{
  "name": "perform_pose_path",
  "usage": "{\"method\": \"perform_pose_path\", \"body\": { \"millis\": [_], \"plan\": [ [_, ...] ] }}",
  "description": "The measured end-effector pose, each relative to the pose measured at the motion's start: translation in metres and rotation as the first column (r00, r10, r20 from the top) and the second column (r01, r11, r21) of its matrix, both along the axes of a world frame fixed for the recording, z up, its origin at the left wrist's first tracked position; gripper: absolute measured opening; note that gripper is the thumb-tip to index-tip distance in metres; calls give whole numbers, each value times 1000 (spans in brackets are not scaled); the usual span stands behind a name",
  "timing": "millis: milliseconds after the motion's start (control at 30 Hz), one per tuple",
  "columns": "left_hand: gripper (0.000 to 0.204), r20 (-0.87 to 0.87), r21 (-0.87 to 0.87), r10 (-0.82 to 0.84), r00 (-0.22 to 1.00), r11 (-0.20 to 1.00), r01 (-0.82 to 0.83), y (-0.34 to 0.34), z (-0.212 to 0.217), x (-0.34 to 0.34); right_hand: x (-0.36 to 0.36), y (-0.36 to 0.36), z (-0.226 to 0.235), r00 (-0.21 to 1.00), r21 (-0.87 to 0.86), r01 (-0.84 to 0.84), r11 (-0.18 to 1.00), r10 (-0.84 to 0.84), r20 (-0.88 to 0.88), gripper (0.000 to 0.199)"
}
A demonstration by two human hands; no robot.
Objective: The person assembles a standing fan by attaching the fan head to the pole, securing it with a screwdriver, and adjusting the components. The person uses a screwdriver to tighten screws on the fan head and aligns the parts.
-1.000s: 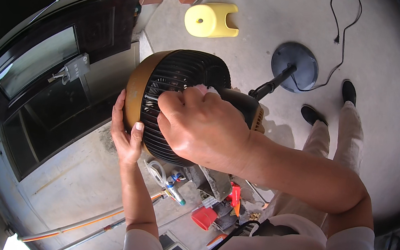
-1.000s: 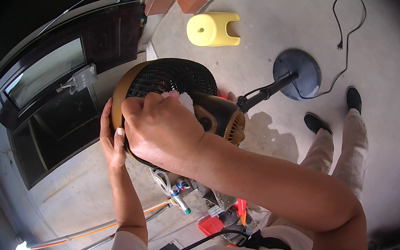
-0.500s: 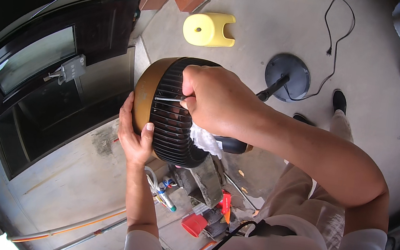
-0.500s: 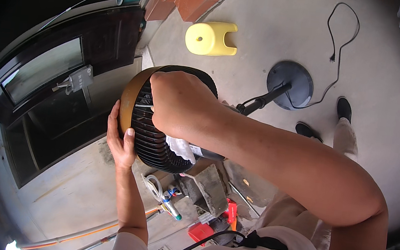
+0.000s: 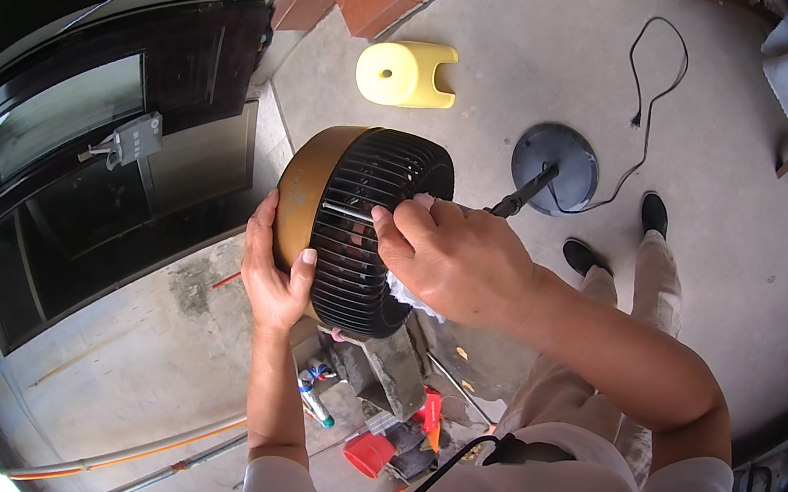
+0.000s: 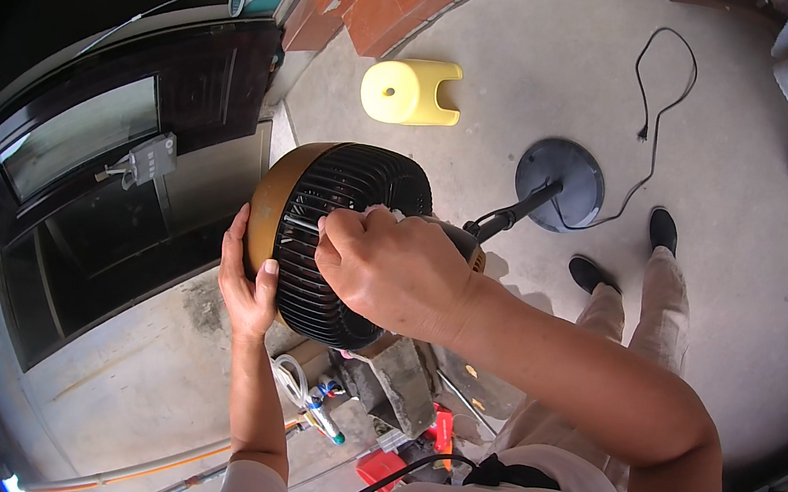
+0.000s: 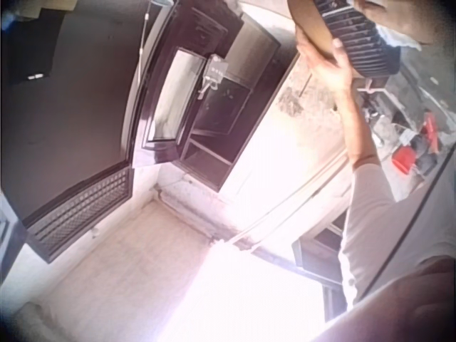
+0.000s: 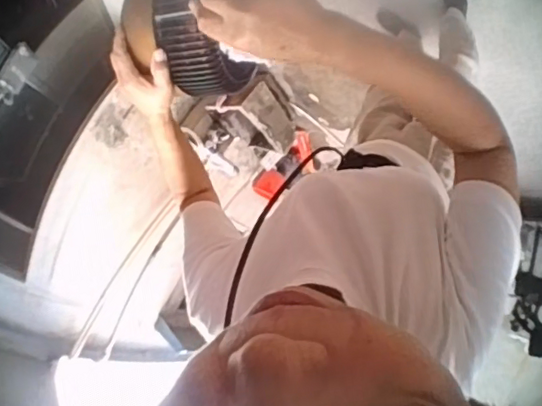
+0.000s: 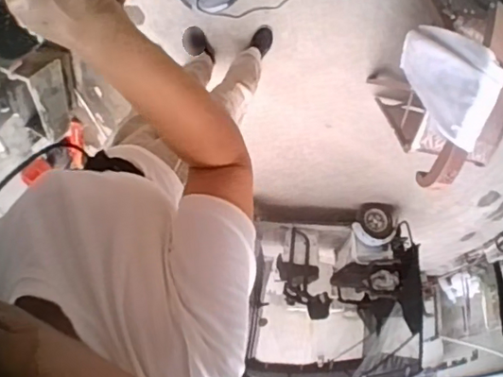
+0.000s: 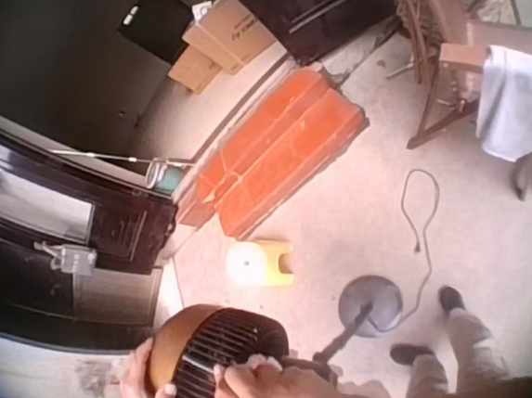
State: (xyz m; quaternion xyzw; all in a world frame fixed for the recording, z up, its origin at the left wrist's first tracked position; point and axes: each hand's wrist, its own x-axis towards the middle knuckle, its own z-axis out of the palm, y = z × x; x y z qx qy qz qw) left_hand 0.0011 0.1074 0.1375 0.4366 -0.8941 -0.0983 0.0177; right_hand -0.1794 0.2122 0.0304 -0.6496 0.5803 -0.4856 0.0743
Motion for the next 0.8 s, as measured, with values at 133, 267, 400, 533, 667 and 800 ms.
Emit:
{"method": "perform_pose_path", "body": {
  "millis": [133, 267, 400, 533, 667, 800],
  "plan": [
    [62, -26, -36, -33, 999, 999, 32, -2, -3, 5, -1, -3, 4, 963, 103, -116, 988, 86, 253, 12],
    [61, -16, -40, -25, 1000, 999, 24, 1, -2, 4, -3, -11, 6, 699, 224, -286, 932, 43, 714, 14],
    [62, -17, -60, -21, 1000, 998, 20, 1, -4, 6, -13, -23, 7, 252, 317, -690, 651, -195, 948, 17],
    [61, -5, -53, -25, 1000, 998, 25, 0, -3, 4, -11, -9, 12, 714, 280, -437, 855, 141, 685, 13],
    [62, -4, -49, -30, 1000, 998, 30, 2, -2, 4, -6, -2, 10, 990, 156, -141, 978, 140, 17, 21],
    [61, -16, -62, -24, 1000, 998, 23, 2, -3, 4, -1, -4, 9, 989, 144, -143, 979, 139, 41, 20]
  ]
}}
